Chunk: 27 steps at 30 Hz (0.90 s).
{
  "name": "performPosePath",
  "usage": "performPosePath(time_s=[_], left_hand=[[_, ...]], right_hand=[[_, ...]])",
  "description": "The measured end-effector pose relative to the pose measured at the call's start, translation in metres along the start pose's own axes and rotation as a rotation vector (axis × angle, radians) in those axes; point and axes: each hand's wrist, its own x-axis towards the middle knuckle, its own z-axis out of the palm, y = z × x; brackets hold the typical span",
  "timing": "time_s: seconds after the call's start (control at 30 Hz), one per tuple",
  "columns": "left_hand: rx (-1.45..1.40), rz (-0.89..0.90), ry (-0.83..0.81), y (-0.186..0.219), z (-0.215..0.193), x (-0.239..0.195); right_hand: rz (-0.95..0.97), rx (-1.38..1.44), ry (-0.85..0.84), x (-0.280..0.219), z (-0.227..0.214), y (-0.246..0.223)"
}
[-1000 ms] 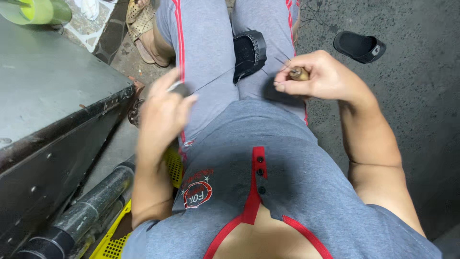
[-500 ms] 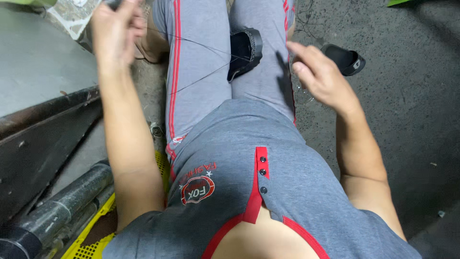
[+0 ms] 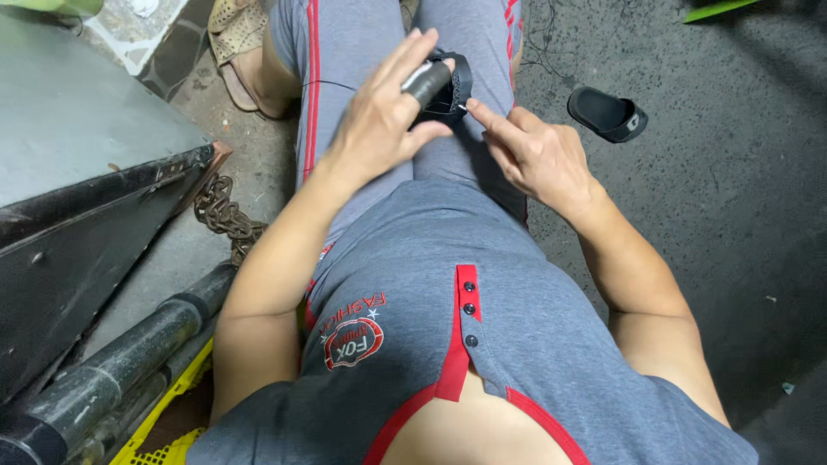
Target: The person sits on a low stool and sews a black slip-on shoe resting on their lap. They use a curved awl to pierce the shoe's sole and upper, then pull a black thread through the holes to stitch the parts together.
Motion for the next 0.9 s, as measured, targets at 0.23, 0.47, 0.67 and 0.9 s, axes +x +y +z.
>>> performPosePath(time_s=[0.23,0.47,0.67,0.9], left_hand=[[-0.099,-0.019,0.065,-0.015,0.030,0.001],[-0.071,-0.030,0.118,-0.019,0.041,0.004],[-0.070,-0.044,0.142,-0.017,0.041,0.009],[-0.175,-0.061,0.181,-0.033,0.044,0.013]], right_hand=[[-0.028,-0.132,-0.023,0.002,-0.004,0.001],[-0.013,-0.275,-0.097,0.012,-0.026,-0.013],[-0.007,-0.570,-0.156,0.020,-0.033,-0.027],[-0.275,-0.384,-0.084,0.032,-0.021,0.013]])
